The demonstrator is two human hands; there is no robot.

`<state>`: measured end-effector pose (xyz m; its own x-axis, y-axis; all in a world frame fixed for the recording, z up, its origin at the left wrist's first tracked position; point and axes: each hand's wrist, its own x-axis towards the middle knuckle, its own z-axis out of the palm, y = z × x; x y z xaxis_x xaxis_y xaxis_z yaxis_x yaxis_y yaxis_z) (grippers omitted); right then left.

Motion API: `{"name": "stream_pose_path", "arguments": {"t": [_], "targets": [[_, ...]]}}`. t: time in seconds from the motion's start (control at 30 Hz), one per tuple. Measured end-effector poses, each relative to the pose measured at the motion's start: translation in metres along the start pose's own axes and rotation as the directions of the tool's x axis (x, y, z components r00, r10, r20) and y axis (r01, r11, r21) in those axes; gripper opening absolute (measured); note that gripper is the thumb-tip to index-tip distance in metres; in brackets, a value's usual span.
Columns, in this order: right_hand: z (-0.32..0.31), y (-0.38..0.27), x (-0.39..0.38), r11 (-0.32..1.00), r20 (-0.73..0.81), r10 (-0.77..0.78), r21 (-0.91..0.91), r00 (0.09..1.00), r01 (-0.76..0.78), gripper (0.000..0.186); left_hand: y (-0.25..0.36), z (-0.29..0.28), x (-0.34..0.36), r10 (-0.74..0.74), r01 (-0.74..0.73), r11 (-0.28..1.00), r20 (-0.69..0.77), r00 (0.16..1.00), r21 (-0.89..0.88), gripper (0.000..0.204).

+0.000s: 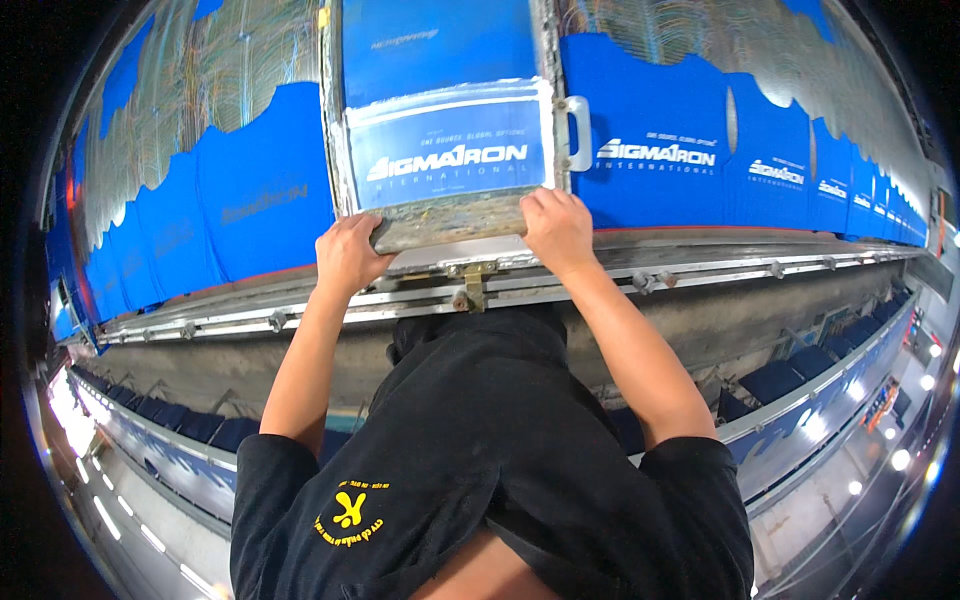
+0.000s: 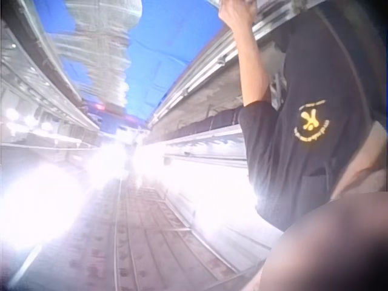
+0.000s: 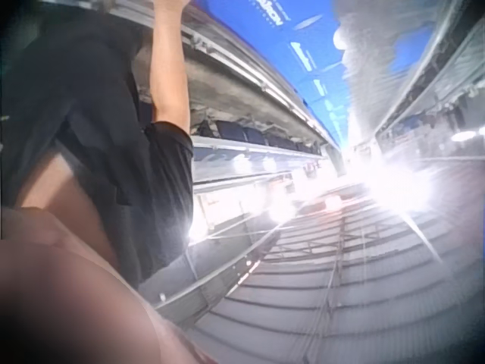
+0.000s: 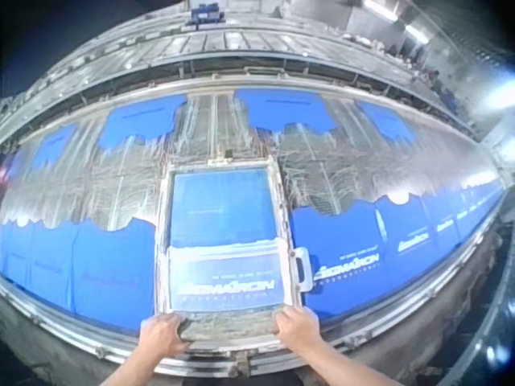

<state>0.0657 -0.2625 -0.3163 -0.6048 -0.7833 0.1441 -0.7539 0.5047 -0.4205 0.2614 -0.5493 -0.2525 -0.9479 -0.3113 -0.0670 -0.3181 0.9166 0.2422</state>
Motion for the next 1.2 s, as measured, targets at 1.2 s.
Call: {"name": "stream_pose_path", "arguments": {"t": [1.2], "targets": [[-0.013, -0.016, -0.032, 1.0, 0.117, -0.001, 0.014, 0.993, -0.001, 0.036, 0.016, -0.013, -0.025, -0.149, 0.132, 0.989, 0.373, 0.916, 0.072, 0.052]]}}
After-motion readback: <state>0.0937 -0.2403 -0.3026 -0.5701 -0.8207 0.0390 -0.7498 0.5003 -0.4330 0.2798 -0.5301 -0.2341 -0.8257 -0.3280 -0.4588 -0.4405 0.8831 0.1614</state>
